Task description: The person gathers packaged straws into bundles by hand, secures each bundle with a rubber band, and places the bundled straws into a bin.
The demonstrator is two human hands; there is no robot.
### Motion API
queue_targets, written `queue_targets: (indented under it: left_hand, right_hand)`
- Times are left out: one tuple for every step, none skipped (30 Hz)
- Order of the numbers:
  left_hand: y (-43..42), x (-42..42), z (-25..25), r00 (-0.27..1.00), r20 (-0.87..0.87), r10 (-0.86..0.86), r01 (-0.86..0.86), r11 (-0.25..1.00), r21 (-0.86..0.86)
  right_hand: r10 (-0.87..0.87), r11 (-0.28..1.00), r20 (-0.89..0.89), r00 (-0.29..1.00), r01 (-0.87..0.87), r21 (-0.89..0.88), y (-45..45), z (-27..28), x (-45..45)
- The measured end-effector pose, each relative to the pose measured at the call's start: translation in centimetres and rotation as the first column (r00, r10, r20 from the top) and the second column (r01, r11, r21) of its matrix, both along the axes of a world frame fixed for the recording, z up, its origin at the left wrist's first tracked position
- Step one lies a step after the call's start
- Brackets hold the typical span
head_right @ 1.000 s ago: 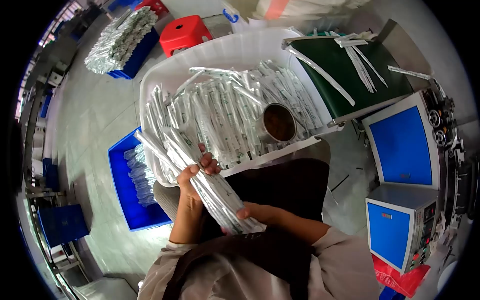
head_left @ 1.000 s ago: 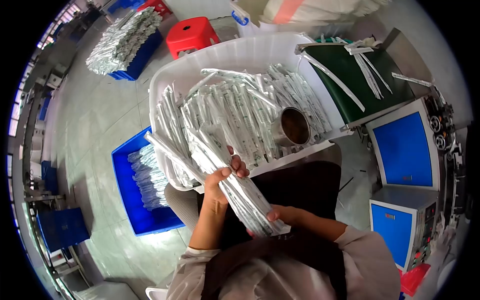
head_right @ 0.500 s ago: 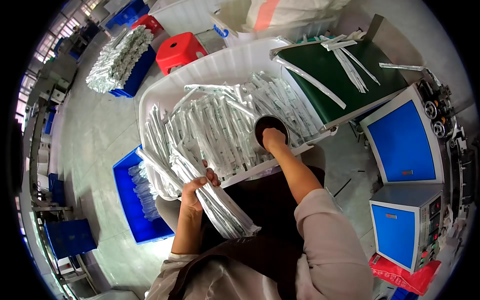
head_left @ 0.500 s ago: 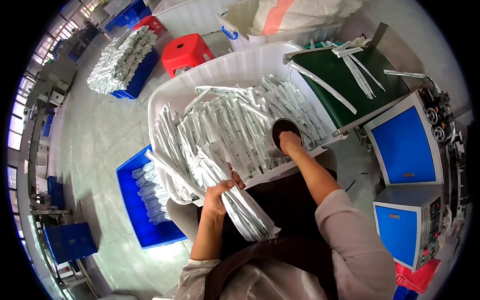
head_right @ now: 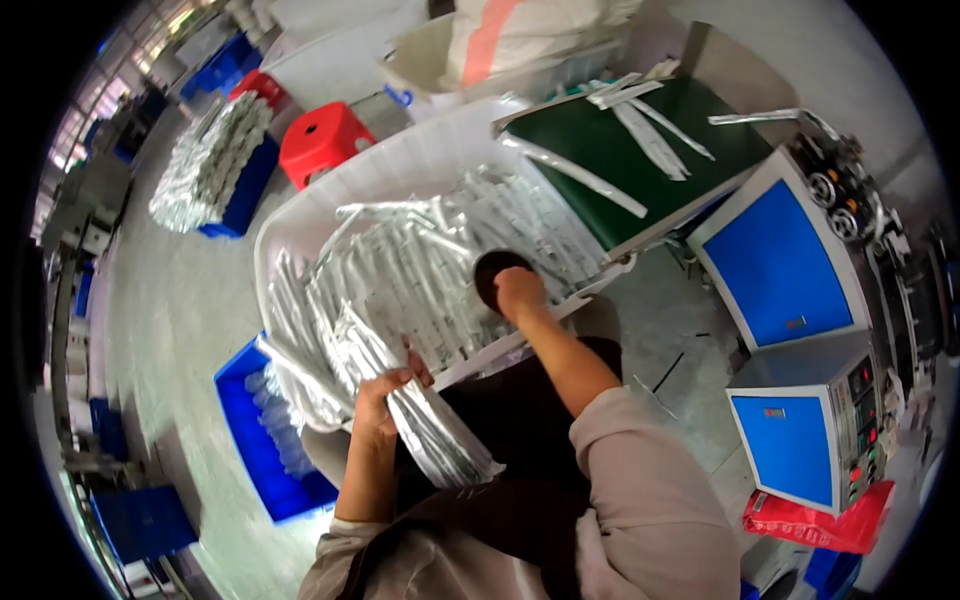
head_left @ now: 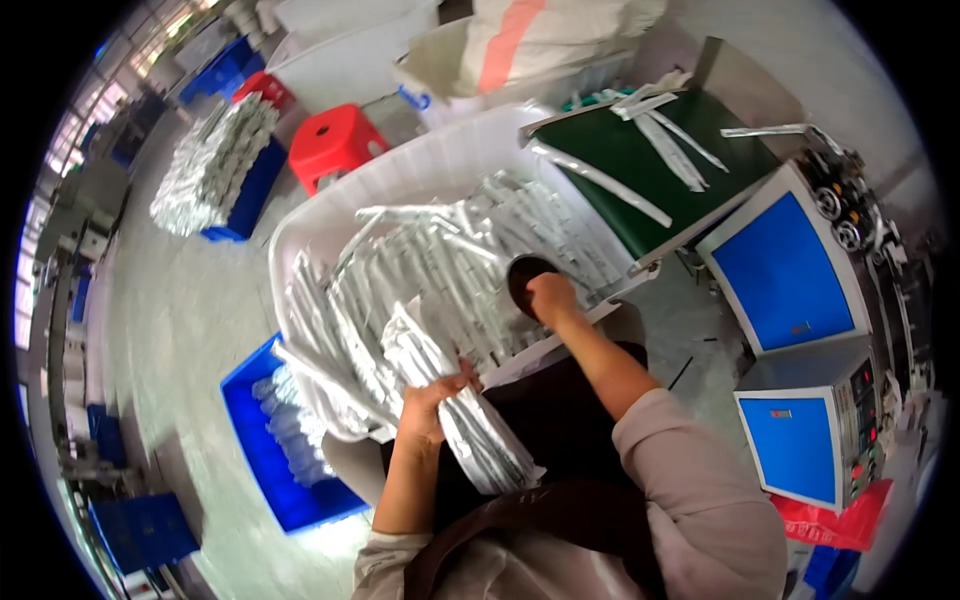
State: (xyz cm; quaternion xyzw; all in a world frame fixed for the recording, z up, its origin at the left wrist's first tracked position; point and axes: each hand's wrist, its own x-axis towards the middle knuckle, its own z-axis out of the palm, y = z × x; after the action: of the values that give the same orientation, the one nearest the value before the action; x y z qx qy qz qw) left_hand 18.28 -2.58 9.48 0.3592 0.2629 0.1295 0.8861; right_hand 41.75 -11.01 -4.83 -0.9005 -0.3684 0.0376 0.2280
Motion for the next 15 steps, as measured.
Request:
queue_targets:
  left_hand:
    - [-0.1, -0.2, -0.2, 0.998, -0.051, 0.025, -0.02, 0.996, 0.089]
    - [-0.2, -0.3, 0.0, 0.985, -0.156, 0.072, -0.057, 0.994, 0.095]
    - [-0.1, -0.6, -0.3, 0.991, -0.112, 0.073, -0.066, 0.996, 0.065]
    - [-0.2, -0.4, 0.0, 0.999, 0.043, -0.018, 0.017, 1.0, 0.005]
    - [-0.7, 0.3, 0.9, 0.999, -0.049, -0.006, 0.011, 0.994, 0.109]
    - [-0.2, 0.5, 0.0, 0.986, -0.164, 0.015, 0.001, 0.995, 0.097]
    - [0.2, 0.7, -0.8, 0.961, -0.276, 0.032, -0.01, 0.997, 0.08]
    - [0.5, 0.6, -1.6, 0.923, -0.381, 0.045, -0.025, 0.998, 0.058]
    - [-1.6, 1.4, 1.9, 0.9, -0.429, 0.077, 0.087, 0.933, 0.35]
    - [-1.5, 1.7, 1.4, 0.907, -0.415, 0.073, 0.074, 0.942, 0.327]
    - [-2.7, 2.0, 3.5, 0.876, -0.476, 0.08, 0.135, 0.906, 0.401]
    - [-2.7, 1.6, 3.8, 0.873, -0.482, 0.079, 0.148, 0.898, 0.415]
    - [-2.7, 1.7, 3.9, 0.863, -0.501, 0.069, 0.166, 0.897, 0.41]
    - [-2.8, 2.0, 3.9, 0.855, -0.516, 0.053, 0.187, 0.897, 0.401]
    - [-2.9, 2.3, 3.8, 0.847, -0.53, 0.041, 0.202, 0.897, 0.392]
  right_hand:
    - [-0.022, 0.999, 0.018, 1.0, 0.021, 0.038, 0.3, 0.2, -0.1]
    - [0.087, 0.994, 0.04, 0.995, -0.084, -0.063, 0.6, 1.0, -0.4]
    - [0.044, 0.987, -0.052, 0.998, -0.051, -0.153, 1.3, 2.1, -1.1]
    - [-0.163, 0.983, -0.271, 0.949, 0.132, -0.129, 1.7, 4.1, -1.9]
    - [-0.185, 0.983, -0.12, 0.975, 0.185, -0.011, 1.8, 3.4, -2.7]
    - [-0.173, 0.964, -0.417, 0.892, 0.239, 0.112, 3.8, -0.6, -1.8]
    - [-0.053, 0.998, -0.136, 0.989, 0.051, -0.022, 1.1, 4.7, -3.4]
    - [0.002, 0.999, -0.1, 0.995, -0.007, -0.05, 0.8, 5.0, -3.4]
    - [0.015, 0.997, -0.107, 0.994, -0.023, -0.074, 0.7, 5.4, -3.7]
    - [-0.013, 0.999, -0.1, 0.995, 0.01, -0.031, 1.3, 5.2, -3.9]
    - [0.003, 0.953, -0.092, 0.996, 0.025, 0.303, 1.6, 5.5, -4.7]
    - [0.063, 0.941, -0.157, 0.985, -0.007, 0.338, 2.2, 6.4, -6.1]
    - [0.117, 0.93, -0.214, 0.97, -0.032, 0.366, 1.8, 10.0, -7.6]
    - [0.118, 0.947, -0.355, 0.927, 0.003, 0.321, 0.3, 14.1, -9.4]
    - [0.152, 0.924, -0.222, 0.963, -0.059, 0.378, -0.1, 14.2, -9.8]
